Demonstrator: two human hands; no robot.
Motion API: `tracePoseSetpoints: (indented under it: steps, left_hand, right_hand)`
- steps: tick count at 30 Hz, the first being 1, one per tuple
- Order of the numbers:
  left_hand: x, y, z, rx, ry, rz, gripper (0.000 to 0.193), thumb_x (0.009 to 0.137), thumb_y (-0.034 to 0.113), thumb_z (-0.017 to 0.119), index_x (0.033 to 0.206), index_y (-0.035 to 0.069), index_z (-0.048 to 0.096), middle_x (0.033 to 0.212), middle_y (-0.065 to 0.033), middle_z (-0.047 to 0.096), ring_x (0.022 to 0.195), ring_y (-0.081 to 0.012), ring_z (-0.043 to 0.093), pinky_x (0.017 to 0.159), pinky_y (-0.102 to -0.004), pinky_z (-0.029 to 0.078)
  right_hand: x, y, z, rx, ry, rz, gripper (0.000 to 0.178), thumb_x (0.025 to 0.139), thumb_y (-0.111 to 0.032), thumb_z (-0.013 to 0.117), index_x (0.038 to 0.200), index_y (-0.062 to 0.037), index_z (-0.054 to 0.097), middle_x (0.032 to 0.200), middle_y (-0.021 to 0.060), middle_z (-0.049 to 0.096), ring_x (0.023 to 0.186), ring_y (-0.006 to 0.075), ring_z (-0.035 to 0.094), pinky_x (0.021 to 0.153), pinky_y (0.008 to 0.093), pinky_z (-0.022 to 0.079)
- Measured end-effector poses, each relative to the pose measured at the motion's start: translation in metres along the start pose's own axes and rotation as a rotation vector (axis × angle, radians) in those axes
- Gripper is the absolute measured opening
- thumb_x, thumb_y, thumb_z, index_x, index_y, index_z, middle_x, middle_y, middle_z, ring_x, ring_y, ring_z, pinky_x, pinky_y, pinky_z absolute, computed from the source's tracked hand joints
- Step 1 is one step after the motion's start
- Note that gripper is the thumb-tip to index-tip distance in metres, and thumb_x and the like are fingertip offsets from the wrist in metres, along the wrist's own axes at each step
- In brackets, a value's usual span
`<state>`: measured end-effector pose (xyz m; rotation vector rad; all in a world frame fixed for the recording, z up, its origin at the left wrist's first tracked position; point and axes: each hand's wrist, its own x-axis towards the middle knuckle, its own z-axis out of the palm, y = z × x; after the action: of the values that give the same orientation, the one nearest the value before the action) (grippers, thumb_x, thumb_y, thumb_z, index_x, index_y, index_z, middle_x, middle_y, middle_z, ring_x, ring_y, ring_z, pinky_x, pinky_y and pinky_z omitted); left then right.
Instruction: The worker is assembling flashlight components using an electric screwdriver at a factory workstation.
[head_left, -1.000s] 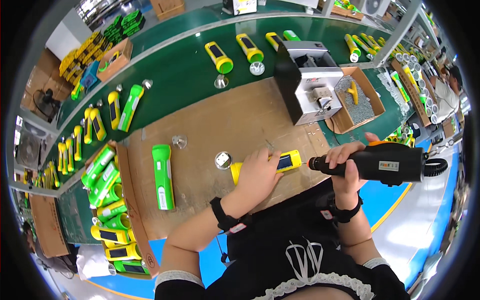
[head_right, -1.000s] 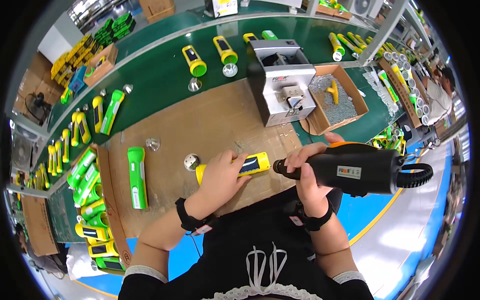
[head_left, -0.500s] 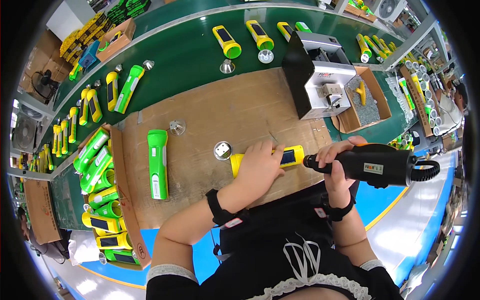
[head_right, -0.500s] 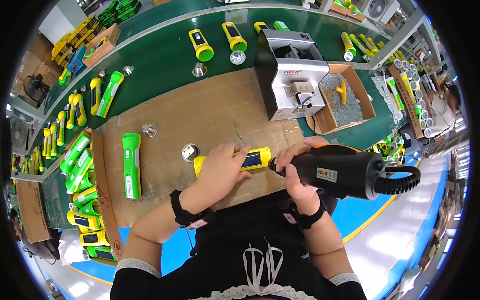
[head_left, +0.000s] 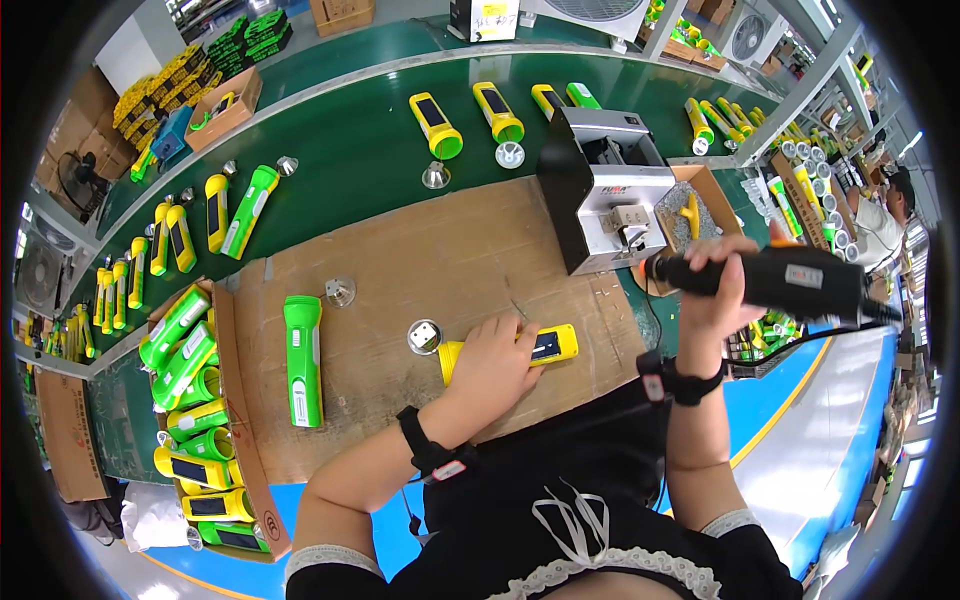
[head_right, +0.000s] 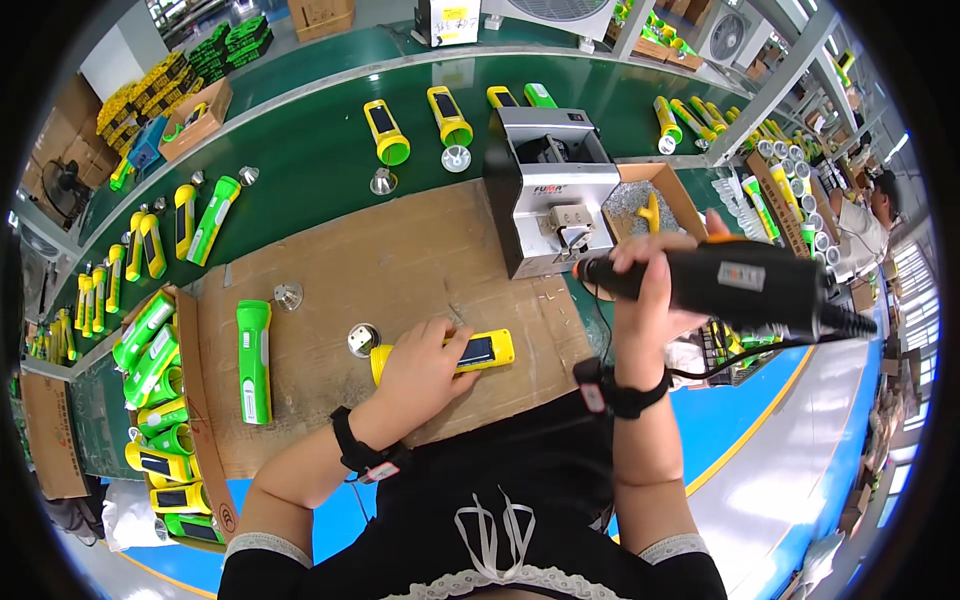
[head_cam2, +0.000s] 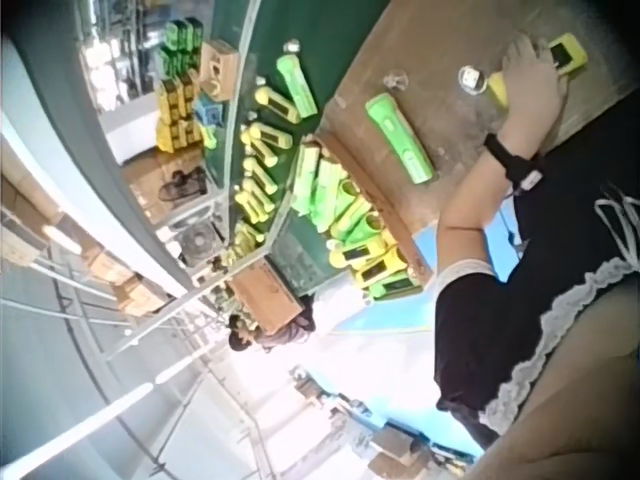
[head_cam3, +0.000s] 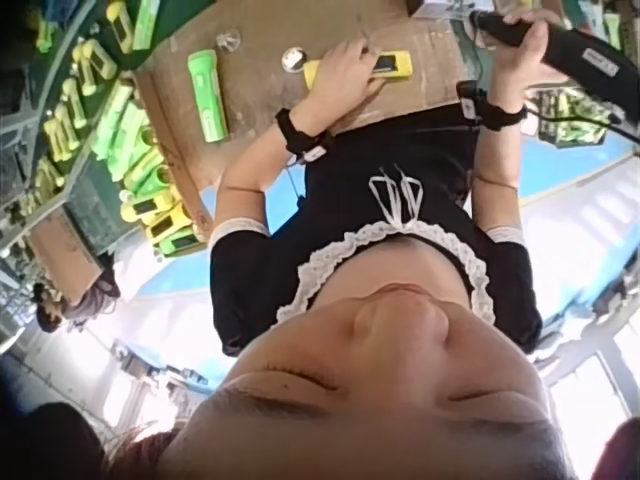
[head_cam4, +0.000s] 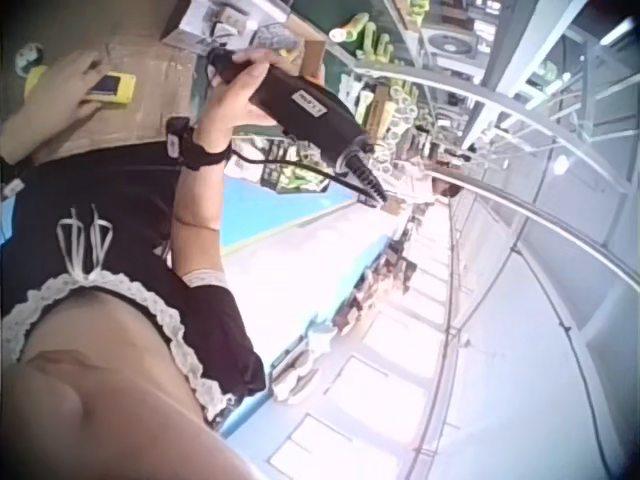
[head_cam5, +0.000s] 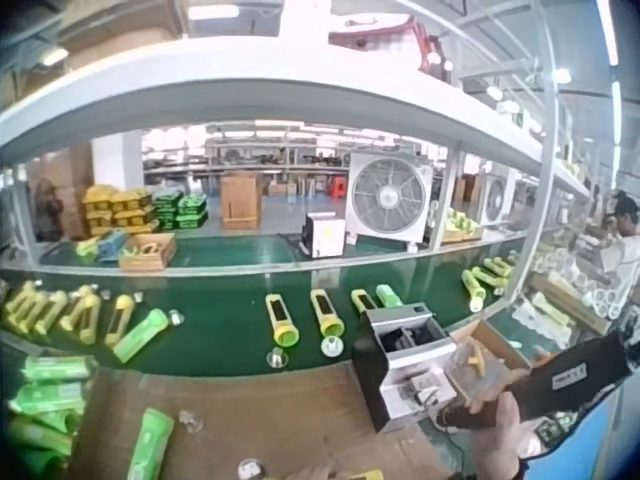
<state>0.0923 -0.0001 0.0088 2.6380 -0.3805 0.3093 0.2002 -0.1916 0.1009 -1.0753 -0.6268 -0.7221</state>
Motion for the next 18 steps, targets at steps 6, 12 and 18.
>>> tracePoseSetpoints:
  steps: [6, 12, 18]
  left_hand:
    - [0.000, 0.001, 0.005, 0.078, 0.030, 0.005, 0.047, 0.066, 0.029, 0.074, 0.104, 0.004, 0.059, 0.093, -0.0105, 0.053, 0.086, -0.0265, 0.055, 0.073, -0.0371, 0.046]
    - [-0.004, 0.009, 0.005, 0.105, 0.034, -0.002, 0.047, 0.067, 0.030, 0.074, 0.101, 0.002, 0.059, 0.091, -0.0106, 0.053, 0.084, -0.0264, 0.055, 0.073, -0.0364, 0.046]
    - [-0.009, 0.013, 0.010, 0.079, 0.035, -0.020, 0.046, 0.067, 0.029, 0.074, 0.101, 0.001, 0.059, 0.091, -0.0107, 0.053, 0.079, -0.0259, 0.056, 0.069, -0.0366, 0.046]
  right_hand:
    - [0.031, 0.038, -0.006, -0.084, 0.006, 0.040, 0.055, 0.083, -0.001, 0.056, 0.131, 0.0061, 0.030, 0.069, 0.0092, 0.057, 0.058, 0.0167, 0.057, 0.059, 0.0308, 0.049]
    - [0.048, 0.039, 0.001, -0.206, -0.130, 0.199, 0.050, 0.081, -0.001, 0.055, 0.127, 0.0051, 0.037, 0.063, 0.0082, 0.057, 0.056, 0.0151, 0.057, 0.058, 0.0271, 0.048]
    - [0.022, 0.008, -0.002, 0.077, -0.189, 0.439, 0.053, 0.079, -0.006, 0.057, 0.126, 0.0020, 0.033, 0.060, 0.0067, 0.048, 0.049, 0.0173, 0.050, 0.049, 0.0316, 0.045]
